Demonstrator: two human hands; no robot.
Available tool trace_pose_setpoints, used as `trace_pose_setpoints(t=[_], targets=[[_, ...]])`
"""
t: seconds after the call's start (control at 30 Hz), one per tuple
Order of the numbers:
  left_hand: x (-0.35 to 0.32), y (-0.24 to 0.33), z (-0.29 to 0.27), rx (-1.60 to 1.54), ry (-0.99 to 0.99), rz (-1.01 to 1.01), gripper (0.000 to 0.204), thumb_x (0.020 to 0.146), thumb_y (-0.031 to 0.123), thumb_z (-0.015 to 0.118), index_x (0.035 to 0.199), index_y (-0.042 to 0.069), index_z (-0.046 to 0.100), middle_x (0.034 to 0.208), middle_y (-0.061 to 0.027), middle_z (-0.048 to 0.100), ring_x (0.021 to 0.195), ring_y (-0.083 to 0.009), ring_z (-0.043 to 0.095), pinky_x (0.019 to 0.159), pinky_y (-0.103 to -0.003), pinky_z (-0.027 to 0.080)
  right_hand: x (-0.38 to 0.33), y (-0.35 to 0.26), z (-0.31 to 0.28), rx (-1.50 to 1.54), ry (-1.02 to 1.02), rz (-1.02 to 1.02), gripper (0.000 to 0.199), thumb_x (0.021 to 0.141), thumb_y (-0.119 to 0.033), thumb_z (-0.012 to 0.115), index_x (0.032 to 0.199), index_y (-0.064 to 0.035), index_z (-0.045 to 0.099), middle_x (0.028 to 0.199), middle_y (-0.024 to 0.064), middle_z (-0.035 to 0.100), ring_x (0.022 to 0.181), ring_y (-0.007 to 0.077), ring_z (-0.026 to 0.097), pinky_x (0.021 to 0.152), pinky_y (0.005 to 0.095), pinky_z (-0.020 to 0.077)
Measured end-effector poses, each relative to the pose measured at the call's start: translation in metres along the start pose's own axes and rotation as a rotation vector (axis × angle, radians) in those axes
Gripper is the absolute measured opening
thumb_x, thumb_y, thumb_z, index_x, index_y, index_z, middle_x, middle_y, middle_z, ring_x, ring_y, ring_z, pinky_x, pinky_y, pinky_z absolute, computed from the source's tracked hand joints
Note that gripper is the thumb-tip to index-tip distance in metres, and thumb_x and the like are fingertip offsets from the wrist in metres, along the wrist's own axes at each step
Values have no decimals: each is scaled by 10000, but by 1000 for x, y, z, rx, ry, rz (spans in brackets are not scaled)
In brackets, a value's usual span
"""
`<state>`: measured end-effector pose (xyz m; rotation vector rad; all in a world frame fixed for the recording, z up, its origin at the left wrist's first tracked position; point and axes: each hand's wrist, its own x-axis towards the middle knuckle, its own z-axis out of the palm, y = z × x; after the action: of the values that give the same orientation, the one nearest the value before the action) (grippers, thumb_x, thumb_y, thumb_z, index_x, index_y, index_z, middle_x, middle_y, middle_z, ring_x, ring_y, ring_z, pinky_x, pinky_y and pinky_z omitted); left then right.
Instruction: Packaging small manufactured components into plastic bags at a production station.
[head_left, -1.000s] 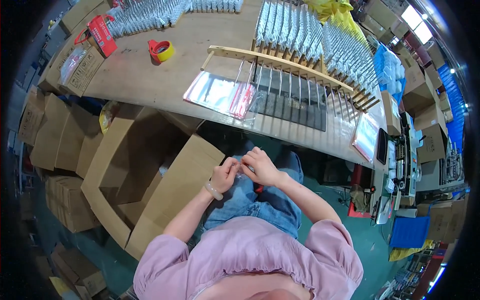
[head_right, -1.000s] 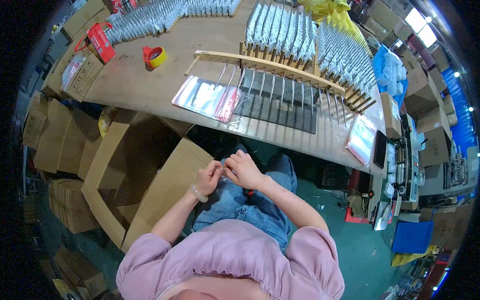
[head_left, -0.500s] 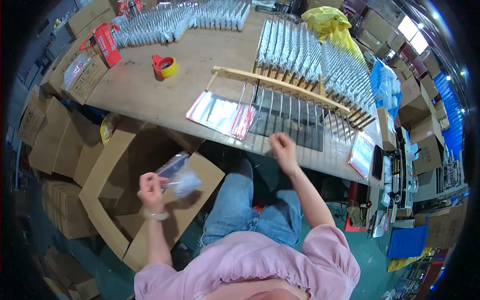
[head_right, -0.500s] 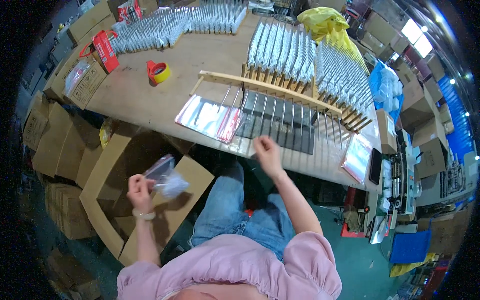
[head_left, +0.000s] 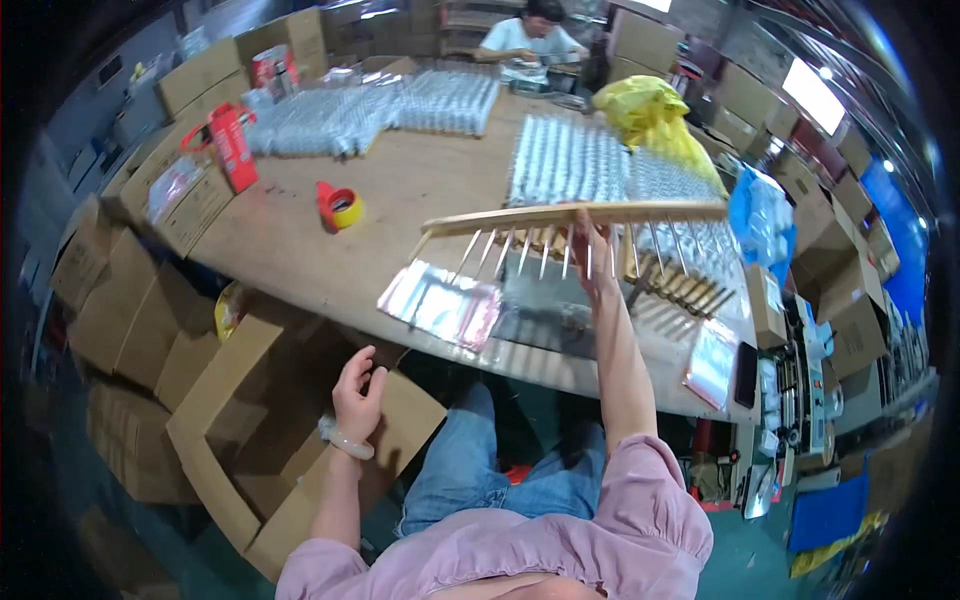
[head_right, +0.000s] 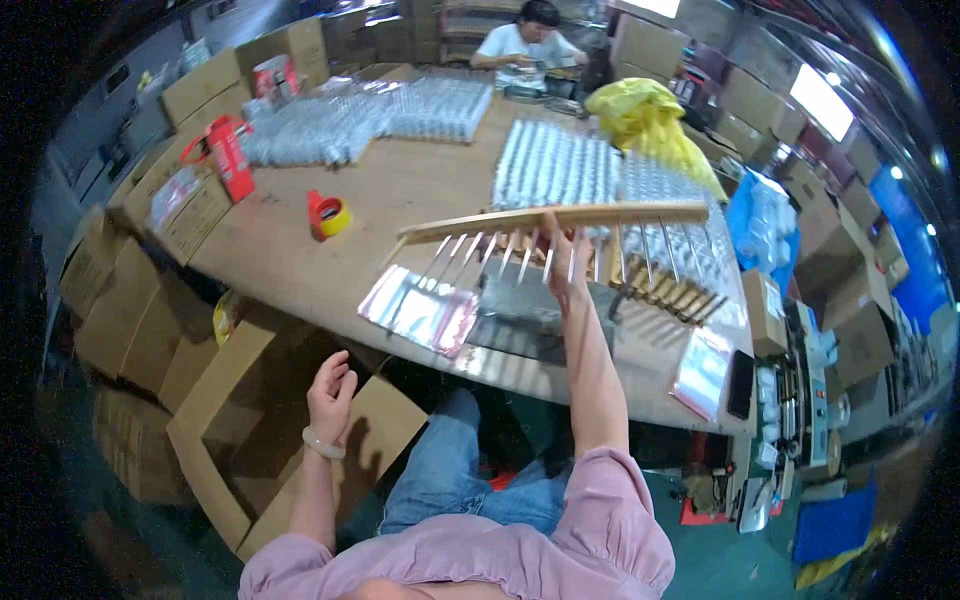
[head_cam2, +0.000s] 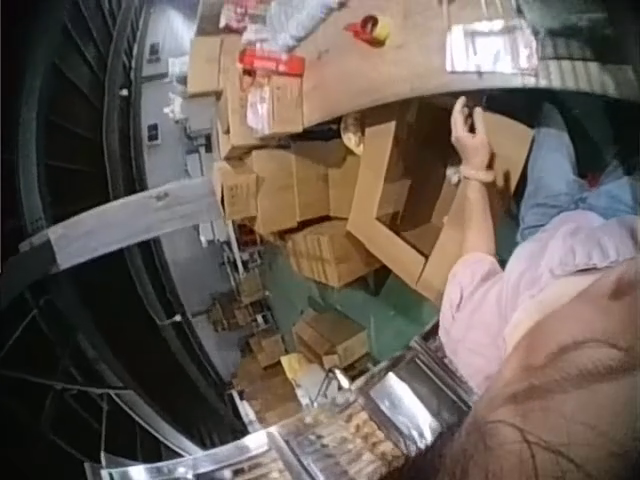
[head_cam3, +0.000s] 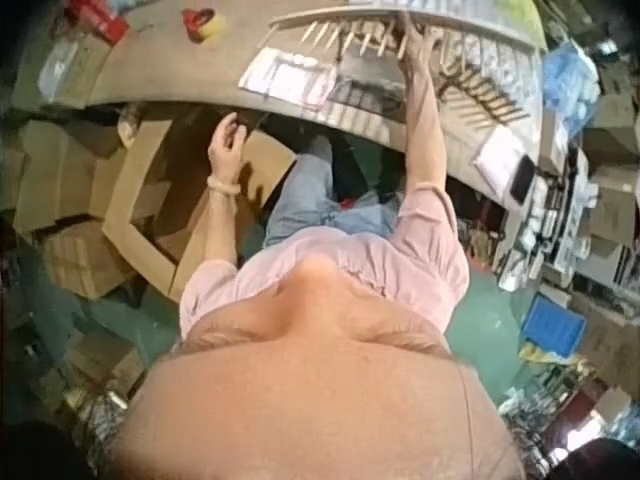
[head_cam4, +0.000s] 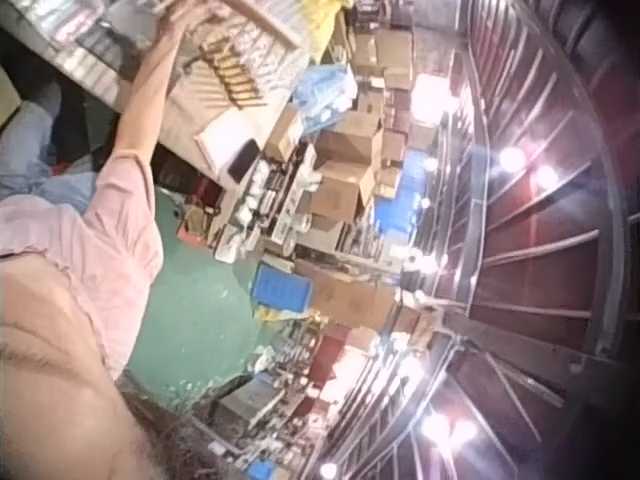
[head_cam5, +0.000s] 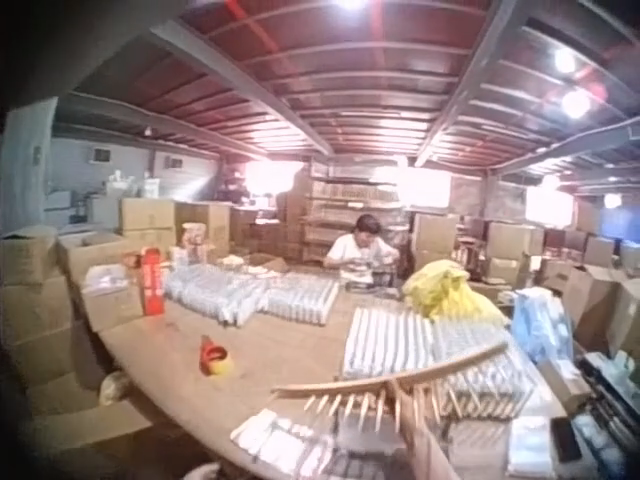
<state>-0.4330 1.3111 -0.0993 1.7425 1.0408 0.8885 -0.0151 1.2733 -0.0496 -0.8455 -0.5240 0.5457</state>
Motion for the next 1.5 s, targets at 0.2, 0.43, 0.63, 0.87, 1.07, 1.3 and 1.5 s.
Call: trace_pose_setpoints(t=[0.2,0.43,0.63,0.87,1.07,1.3,1.5], targets=[[56,81,60,-54,-249,712,690,740,96,681,1349,35,362,1355,-146,395,1232,-257,405,1029,-370,316,-111,-153,23,-376,-43,-106,292,837,-84,638,1111,-61,541,1019,80,629,820,153,586,685,270,480],[12,104,205,-520,-1291,525,566,779,138,648,1287,6,437,1220,-146,516,1087,-244,519,919,-347,409,-285,-226,-30,-514,426,-707,364,880,-166,615,1177,-37,450,996,115,622,903,171,612,753,299,508],[-77,146,274,-815,-1875,647,459,773,21,648,1210,-13,510,1043,-115,622,963,-190,586,832,-290,460,-470,-192,-2,-580,884,-1169,303,924,-131,532,1183,-34,409,1002,139,606,860,183,611,732,325,525],[-165,175,313,-448,-2519,761,142,806,12,640,940,-29,664,1060,-150,623,949,-192,595,769,-274,496,-569,-104,35,-378,1815,-944,294,917,-170,549,1148,-24,441,998,153,608,876,229,626,728,372,542],[-305,173,307,-273,-2870,788,190,813,-17,623,993,22,670,1108,-96,610,945,-140,578,791,-254,479,-673,-55,19,-234,2070,-1310,313,945,-248,474,1158,-20,443,996,155,619,823,233,647,704,344,547],[-468,212,217,-897,-3133,1086,176,800,41,635,970,37,681,1077,-123,631,988,-200,611,783,-308,502,-651,-31,-21,-272,1849,-758,323,905,-140,539,1184,-48,404,1073,126,546,805,175,620,658,314,534],[-565,197,41,-1091,-2588,1743,696,785,290,705,1332,27,365,1360,-194,378,1229,-368,399,991,-437,361,-667,-83,-42,-92,1839,-772,380,896,-162,583,1227,-94,410,1091,92,558,948,184,582,777,343,498]])
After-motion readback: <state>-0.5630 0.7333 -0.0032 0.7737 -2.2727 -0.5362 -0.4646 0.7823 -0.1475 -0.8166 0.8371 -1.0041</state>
